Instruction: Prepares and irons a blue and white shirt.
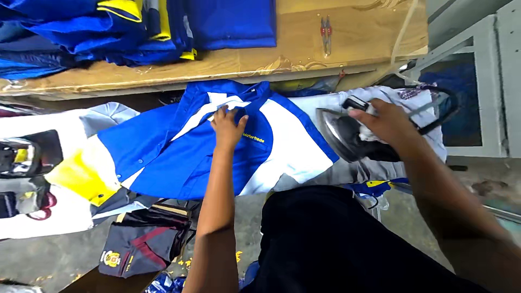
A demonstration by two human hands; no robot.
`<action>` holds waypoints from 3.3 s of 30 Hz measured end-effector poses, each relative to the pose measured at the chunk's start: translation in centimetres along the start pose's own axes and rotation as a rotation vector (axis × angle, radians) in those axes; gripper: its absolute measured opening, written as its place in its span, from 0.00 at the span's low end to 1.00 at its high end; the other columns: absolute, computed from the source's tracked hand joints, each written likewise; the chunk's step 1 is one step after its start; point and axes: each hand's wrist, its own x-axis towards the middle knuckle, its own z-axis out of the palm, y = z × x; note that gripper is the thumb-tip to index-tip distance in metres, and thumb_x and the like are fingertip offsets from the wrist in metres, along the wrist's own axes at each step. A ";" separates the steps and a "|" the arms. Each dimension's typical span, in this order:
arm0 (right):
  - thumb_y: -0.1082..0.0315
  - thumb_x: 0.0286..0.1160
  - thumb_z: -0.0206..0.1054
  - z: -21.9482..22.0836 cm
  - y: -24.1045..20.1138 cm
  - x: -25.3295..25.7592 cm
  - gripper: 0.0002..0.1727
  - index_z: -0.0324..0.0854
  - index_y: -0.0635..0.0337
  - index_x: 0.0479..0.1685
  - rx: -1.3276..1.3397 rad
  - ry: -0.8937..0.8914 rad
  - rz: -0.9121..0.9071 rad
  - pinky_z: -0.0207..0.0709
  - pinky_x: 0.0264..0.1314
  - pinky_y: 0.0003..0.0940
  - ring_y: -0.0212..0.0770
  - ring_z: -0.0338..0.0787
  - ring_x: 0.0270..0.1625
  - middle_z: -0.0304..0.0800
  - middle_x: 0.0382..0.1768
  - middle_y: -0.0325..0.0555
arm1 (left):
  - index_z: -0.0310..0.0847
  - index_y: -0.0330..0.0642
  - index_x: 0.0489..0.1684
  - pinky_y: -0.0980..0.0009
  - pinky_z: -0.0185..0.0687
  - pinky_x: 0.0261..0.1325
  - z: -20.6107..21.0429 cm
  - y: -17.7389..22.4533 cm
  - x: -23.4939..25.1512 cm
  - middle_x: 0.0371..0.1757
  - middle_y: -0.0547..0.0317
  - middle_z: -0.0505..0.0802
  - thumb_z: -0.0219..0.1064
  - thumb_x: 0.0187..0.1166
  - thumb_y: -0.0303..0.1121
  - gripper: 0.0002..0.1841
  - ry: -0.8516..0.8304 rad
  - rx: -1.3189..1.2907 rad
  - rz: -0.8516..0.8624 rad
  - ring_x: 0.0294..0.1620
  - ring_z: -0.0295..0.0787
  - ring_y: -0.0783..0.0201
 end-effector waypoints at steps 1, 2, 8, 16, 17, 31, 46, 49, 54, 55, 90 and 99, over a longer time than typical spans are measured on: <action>0.41 0.85 0.63 1.5 -1.9 0.3 0.36 0.79 0.72 0.66 0.007 -0.002 -0.002 0.73 0.57 0.80 0.79 0.87 0.55 0.87 0.49 0.78 | 0.82 0.29 0.69 0.23 0.50 0.79 0.2 0.5 1.5 0.80 0.25 0.75 0.67 0.82 0.49 0.30 -0.036 0.029 0.014 0.84 0.63 0.24; 0.38 0.84 0.62 2.9 -3.7 1.0 0.38 0.78 0.70 0.68 0.009 -0.010 0.002 0.74 0.57 0.79 0.78 0.88 0.56 0.87 0.50 0.78 | 0.82 0.29 0.70 0.24 0.50 0.80 0.5 1.1 3.0 0.81 0.27 0.75 0.68 0.80 0.53 0.33 -0.066 0.062 0.016 0.84 0.63 0.26; 0.34 0.84 0.58 9.2 -9.2 4.7 0.41 0.75 0.64 0.75 -0.075 -0.107 0.008 0.79 0.57 0.72 0.73 0.90 0.58 0.90 0.52 0.71 | 0.79 0.29 0.71 0.28 0.53 0.80 2.6 3.7 7.1 0.81 0.27 0.74 0.73 0.71 0.62 0.43 -0.167 0.341 -0.079 0.85 0.62 0.30; 0.33 0.84 0.56 10.2 -9.7 5.6 0.40 0.78 0.64 0.70 -0.198 -0.102 0.047 0.80 0.55 0.71 0.72 0.91 0.57 0.91 0.51 0.69 | 0.82 0.25 0.60 0.29 0.62 0.73 0.0 0.8 7.4 0.64 0.25 0.87 0.65 0.83 0.39 0.22 -0.017 0.275 -0.102 0.72 0.79 0.28; 0.33 0.84 0.56 10.2 -10.6 6.1 0.40 0.77 0.63 0.72 -0.195 -0.110 0.056 0.79 0.56 0.70 0.71 0.91 0.58 0.91 0.52 0.69 | 0.82 0.24 0.60 0.28 0.63 0.73 -0.2 1.1 7.3 0.64 0.25 0.87 0.67 0.82 0.41 0.23 -0.022 0.237 -0.021 0.72 0.78 0.27; 0.34 0.85 0.56 9.3 -10.2 7.1 0.39 0.77 0.63 0.74 -0.221 -0.152 -0.013 0.79 0.57 0.71 0.72 0.90 0.58 0.90 0.52 0.70 | 0.83 0.31 0.63 0.26 0.73 0.64 -0.1 -0.9 8.8 0.62 0.28 0.89 0.52 0.90 0.35 0.19 -0.295 0.134 -0.213 0.68 0.84 0.29; 0.34 0.85 0.56 9.5 -10.4 6.3 0.41 0.76 0.65 0.75 -0.174 -0.141 0.024 0.78 0.58 0.72 0.72 0.90 0.60 0.90 0.54 0.71 | 0.81 0.33 0.72 0.28 0.52 0.82 0.3 4.0 10.2 0.79 0.30 0.78 0.63 0.82 0.59 0.35 -0.337 0.208 -0.013 0.86 0.64 0.32; 0.33 0.84 0.56 9.7 -11.9 6.9 0.40 0.76 0.61 0.76 -0.157 -0.122 0.050 0.78 0.60 0.70 0.69 0.90 0.62 0.90 0.56 0.69 | 0.84 0.32 0.67 0.28 0.51 0.82 3.3 4.4 12.1 0.77 0.30 0.80 0.62 0.84 0.56 0.32 -0.397 0.299 0.008 0.85 0.66 0.32; 0.33 0.85 0.55 9.6 -13.9 8.9 0.40 0.75 0.59 0.79 -0.077 -0.096 0.060 0.77 0.65 0.69 0.67 0.88 0.67 0.88 0.63 0.66 | 0.85 0.37 0.64 0.30 0.55 0.81 4.9 3.2 11.9 0.74 0.37 0.84 0.55 0.90 0.46 0.23 -0.297 0.256 -0.033 0.81 0.74 0.38; 0.34 0.85 0.55 9.5 -13.5 8.9 0.40 0.74 0.59 0.80 -0.054 -0.092 0.074 0.77 0.66 0.69 0.66 0.87 0.68 0.88 0.64 0.66 | 0.85 0.37 0.65 0.30 0.55 0.81 5.0 2.9 11.6 0.74 0.37 0.84 0.55 0.90 0.46 0.23 -0.279 0.248 -0.039 0.81 0.73 0.38; 0.34 0.86 0.54 9.7 -5.5 0.9 0.39 0.75 0.65 0.73 -0.345 -0.244 -0.063 0.80 0.55 0.70 0.72 0.91 0.56 0.90 0.50 0.70 | 0.75 0.50 0.82 0.29 0.54 0.79 8.5 -4.8 1.9 0.86 0.43 0.74 0.46 0.90 0.49 0.27 -0.008 0.308 0.348 0.87 0.64 0.34; 0.38 0.84 0.62 7.7 3.4 -3.1 0.35 0.82 0.65 0.66 -0.418 -0.398 -0.346 0.82 0.51 0.70 0.71 0.93 0.50 0.92 0.45 0.67 | 0.76 0.40 0.79 0.28 0.52 0.81 6.3 0.4 -0.9 0.84 0.37 0.75 0.60 0.87 0.35 0.23 -0.030 0.194 0.184 0.88 0.62 0.32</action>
